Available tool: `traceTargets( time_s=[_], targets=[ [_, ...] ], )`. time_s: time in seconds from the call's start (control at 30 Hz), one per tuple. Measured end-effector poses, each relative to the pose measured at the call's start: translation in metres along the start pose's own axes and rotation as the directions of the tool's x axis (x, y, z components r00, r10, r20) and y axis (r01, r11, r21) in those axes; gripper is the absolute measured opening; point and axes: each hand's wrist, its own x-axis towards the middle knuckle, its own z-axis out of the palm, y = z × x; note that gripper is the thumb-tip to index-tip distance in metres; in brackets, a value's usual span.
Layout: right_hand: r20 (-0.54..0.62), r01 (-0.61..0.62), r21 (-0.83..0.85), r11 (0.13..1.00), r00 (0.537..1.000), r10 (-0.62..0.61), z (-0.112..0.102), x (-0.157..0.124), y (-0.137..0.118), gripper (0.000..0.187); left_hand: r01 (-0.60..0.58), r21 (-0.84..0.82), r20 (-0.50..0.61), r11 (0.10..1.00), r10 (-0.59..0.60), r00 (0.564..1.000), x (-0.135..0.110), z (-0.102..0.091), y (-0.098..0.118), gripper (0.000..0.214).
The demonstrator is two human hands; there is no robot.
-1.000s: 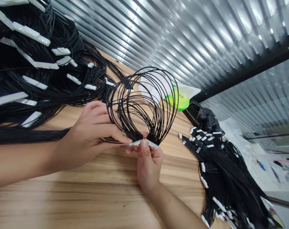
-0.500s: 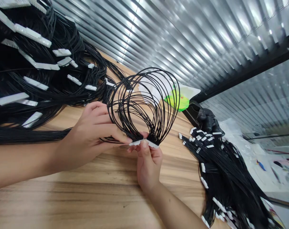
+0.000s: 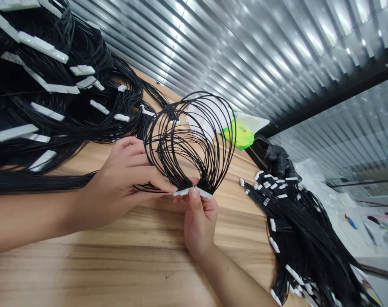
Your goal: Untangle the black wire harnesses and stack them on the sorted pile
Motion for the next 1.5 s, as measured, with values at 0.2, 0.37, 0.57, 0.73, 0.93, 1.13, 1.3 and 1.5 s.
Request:
traceTargets(
  time_s=[0.2, 0.37, 0.57, 0.73, 0.93, 1.13, 1.3, 1.5],
  targets=[
    [0.003, -0.007, -0.007, 1.0, 1.0, 0.007, 0.0, 0.0, -0.001, 0.01, 0.011, 0.0, 0.008, 1.0, -0.011, 1.0, 0.002, -0.002, 0.001, 0.01],
    [0.012, -0.009, 0.015, 1.0, 1.0, 0.008, 0.0, 0.0, -0.001, 0.01, 0.014, 0.004, 0.001, 1.0, -0.014, 1.0, 0.001, -0.002, 0.001, 0.012],
    [0.011, -0.021, 0.009, 1.0, 1.0, 0.021, 0.0, -0.001, -0.001, 0.008, -0.001, 0.018, 0.019, 1.0, 0.0, 1.0, 0.001, -0.002, 0.001, 0.012],
    [-0.02, -0.016, -0.031, 0.999, 1.0, 0.015, 0.0, -0.001, 0.0, 0.013, -0.005, 0.032, 0.021, 0.999, 0.004, 1.0, 0.0, -0.002, 0.001, 0.012],
    [-0.034, -0.028, -0.091, 0.995, 0.999, 0.025, 0.0, -0.002, -0.001, 0.017, 0.001, 0.041, 0.021, 0.999, -0.002, 1.0, 0.0, -0.002, 0.0, 0.012],
    [-0.075, -0.059, -0.071, 0.996, 0.996, 0.054, 0.002, 0.002, 0.001, 0.021, 0.032, 0.07, 0.022, 0.997, -0.034, 0.999, 0.003, -0.003, -0.002, 0.003],
    [-0.183, -0.081, 0.033, 0.996, 0.979, 0.086, 0.007, 0.012, 0.001, 0.025, 0.251, 0.07, -0.033, 0.965, -0.249, 0.968, 0.007, -0.002, -0.002, 0.009],
    [-0.168, -0.033, -0.019, 0.999, 0.985, 0.03, 0.01, 0.013, 0.0, 0.03, 0.36, 0.064, -0.007, 0.931, -0.36, 0.933, 0.008, 0.0, -0.001, 0.017]
  ],
)
